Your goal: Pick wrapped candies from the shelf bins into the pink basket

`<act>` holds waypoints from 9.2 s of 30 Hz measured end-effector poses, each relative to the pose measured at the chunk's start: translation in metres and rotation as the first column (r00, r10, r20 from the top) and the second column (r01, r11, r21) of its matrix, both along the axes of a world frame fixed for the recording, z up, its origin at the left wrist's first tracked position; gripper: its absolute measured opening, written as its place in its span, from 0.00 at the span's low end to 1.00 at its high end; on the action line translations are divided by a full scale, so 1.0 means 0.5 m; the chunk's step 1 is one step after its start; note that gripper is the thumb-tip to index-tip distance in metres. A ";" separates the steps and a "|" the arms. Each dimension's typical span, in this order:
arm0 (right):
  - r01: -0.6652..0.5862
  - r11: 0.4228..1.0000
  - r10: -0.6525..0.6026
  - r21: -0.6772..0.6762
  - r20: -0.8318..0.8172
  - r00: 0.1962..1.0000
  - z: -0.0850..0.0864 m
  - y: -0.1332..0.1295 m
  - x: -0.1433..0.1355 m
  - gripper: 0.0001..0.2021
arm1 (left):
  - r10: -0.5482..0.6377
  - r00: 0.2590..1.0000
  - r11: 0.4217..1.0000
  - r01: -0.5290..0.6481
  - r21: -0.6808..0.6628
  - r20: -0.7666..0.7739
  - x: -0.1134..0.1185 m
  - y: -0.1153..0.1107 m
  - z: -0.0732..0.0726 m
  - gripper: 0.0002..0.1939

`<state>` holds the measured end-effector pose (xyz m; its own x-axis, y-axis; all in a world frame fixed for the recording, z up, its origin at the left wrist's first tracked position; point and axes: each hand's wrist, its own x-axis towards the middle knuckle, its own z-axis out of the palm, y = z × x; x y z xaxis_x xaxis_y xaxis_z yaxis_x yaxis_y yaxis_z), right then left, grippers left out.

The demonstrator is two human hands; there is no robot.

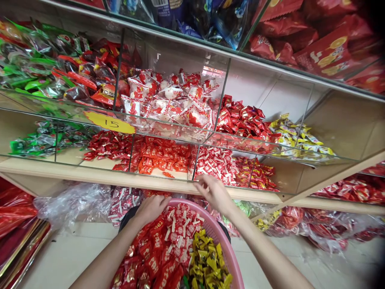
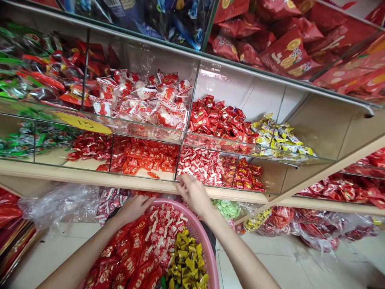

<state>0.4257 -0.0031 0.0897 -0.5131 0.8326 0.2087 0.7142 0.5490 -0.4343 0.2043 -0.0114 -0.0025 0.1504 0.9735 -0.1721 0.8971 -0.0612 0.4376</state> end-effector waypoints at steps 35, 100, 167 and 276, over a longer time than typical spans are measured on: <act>0.310 0.932 -0.341 0.187 0.169 0.925 0.005 0.190 0.090 0.09 | -0.007 1.000 0.999 0.008 0.032 -0.020 -0.004 0.001 -0.002 0.32; 0.441 0.887 -0.452 0.140 0.056 0.890 0.042 0.122 0.041 0.13 | 0.001 1.000 1.000 0.000 0.013 -0.001 -0.004 0.003 -0.005 0.32; -0.263 0.914 0.219 -0.310 -0.170 0.961 0.063 0.053 0.013 0.11 | 0.149 0.962 0.988 -0.137 -0.069 0.231 -0.009 -0.003 -0.007 0.32; -0.167 0.796 -0.184 -0.582 -0.494 0.850 -0.074 -0.078 0.048 0.12 | 0.067 0.994 0.998 -0.066 -0.010 0.091 -0.006 0.004 -0.012 0.37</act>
